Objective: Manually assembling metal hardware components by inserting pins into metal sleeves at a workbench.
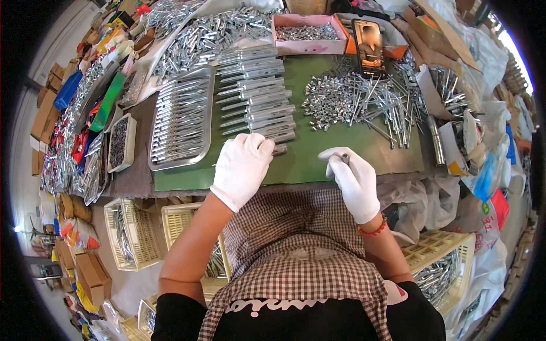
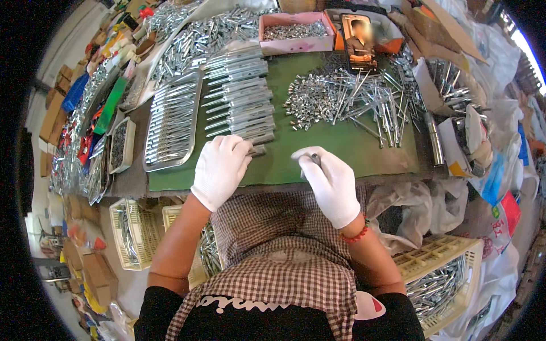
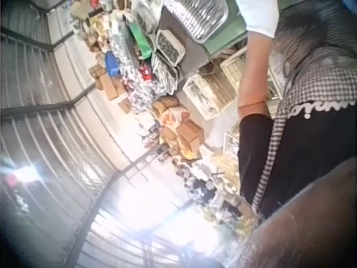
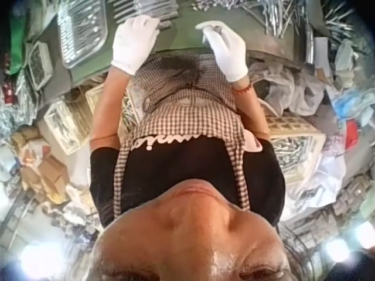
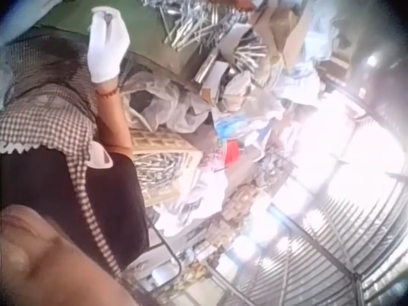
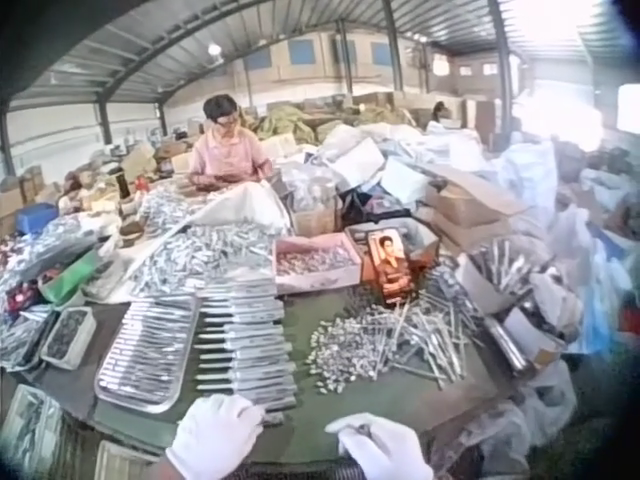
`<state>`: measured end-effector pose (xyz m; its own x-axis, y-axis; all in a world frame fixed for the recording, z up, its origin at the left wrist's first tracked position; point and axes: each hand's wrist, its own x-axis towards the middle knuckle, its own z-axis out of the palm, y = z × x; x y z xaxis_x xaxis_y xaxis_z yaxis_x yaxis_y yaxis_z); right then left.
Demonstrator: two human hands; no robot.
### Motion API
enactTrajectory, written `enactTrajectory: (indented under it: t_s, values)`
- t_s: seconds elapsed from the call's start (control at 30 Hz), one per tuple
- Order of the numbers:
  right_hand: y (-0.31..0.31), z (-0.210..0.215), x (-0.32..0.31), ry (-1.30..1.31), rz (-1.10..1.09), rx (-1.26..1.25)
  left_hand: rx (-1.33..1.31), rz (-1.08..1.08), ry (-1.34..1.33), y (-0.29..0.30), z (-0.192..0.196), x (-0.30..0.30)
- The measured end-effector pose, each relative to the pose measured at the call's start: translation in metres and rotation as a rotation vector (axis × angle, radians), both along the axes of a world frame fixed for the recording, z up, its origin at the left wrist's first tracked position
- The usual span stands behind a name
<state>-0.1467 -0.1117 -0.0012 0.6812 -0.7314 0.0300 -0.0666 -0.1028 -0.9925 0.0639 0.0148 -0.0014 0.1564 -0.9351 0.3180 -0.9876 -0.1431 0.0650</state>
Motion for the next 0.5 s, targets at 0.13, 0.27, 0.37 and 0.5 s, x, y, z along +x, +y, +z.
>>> enactTrajectory:
  t_s: [0.13, 0.27, 0.37, 0.5]
  values:
    - [-0.002, -0.003, 0.000, -0.012, 0.013, 0.051, -0.101, -0.075, 0.011, 0.007, -0.002, 0.002]
    - [-0.002, 0.005, 0.001, 0.097, 0.069, 0.099, -0.043, -0.014, 0.168, 0.010, 0.007, -0.014]
    - [-0.001, 0.011, 0.006, 0.123, 0.083, 0.196, 0.095, -0.046, 0.180, -0.007, 0.022, -0.032]
    - [-0.012, 0.008, 0.004, 0.089, 0.113, 0.296, 0.145, -0.176, 0.193, -0.019, 0.031, -0.040]
